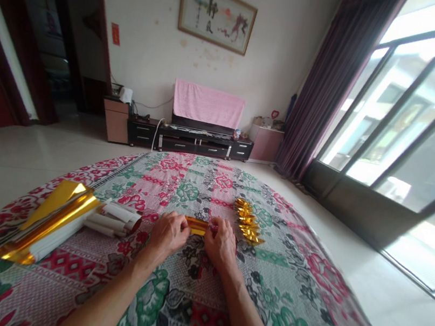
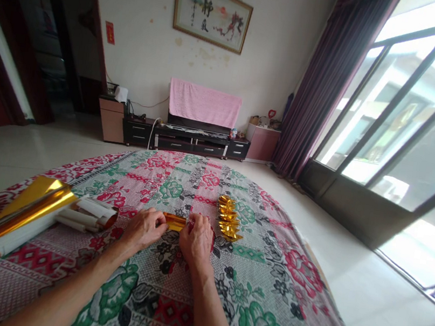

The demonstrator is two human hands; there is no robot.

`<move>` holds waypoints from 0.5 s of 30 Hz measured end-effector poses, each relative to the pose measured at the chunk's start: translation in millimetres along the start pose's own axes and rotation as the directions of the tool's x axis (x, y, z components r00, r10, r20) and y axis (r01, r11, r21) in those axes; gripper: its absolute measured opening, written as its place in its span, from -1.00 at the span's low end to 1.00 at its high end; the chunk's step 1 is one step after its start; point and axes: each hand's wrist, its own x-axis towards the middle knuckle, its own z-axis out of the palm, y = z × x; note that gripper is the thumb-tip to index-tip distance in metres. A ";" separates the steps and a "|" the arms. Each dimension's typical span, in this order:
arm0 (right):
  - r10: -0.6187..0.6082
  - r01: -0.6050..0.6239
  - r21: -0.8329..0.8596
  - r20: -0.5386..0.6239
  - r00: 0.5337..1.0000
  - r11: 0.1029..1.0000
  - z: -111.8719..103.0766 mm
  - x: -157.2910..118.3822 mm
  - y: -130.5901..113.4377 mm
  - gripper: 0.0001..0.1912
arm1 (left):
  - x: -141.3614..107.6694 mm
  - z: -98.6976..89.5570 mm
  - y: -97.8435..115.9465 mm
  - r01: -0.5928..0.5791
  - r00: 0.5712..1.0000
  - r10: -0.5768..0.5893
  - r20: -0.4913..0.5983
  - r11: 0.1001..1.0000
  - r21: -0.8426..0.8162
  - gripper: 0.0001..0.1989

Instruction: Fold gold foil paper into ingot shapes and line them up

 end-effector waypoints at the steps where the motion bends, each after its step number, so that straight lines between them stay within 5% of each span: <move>1: 0.002 -0.002 0.020 -0.014 1.000 1.000 0.1 0.1 -0.4 -0.74 | -0.8 -0.1 -0.6 -0.010 1.000 0.010 -0.001 1.000 -0.007 -0.86; 15: -0.162 0.166 0.134 -0.040 0.986 0.977 -3.4 2.2 -7.6 -0.87 | -4.0 -3.6 1.0 -0.030 0.999 0.030 -0.017 1.000 0.004 -0.86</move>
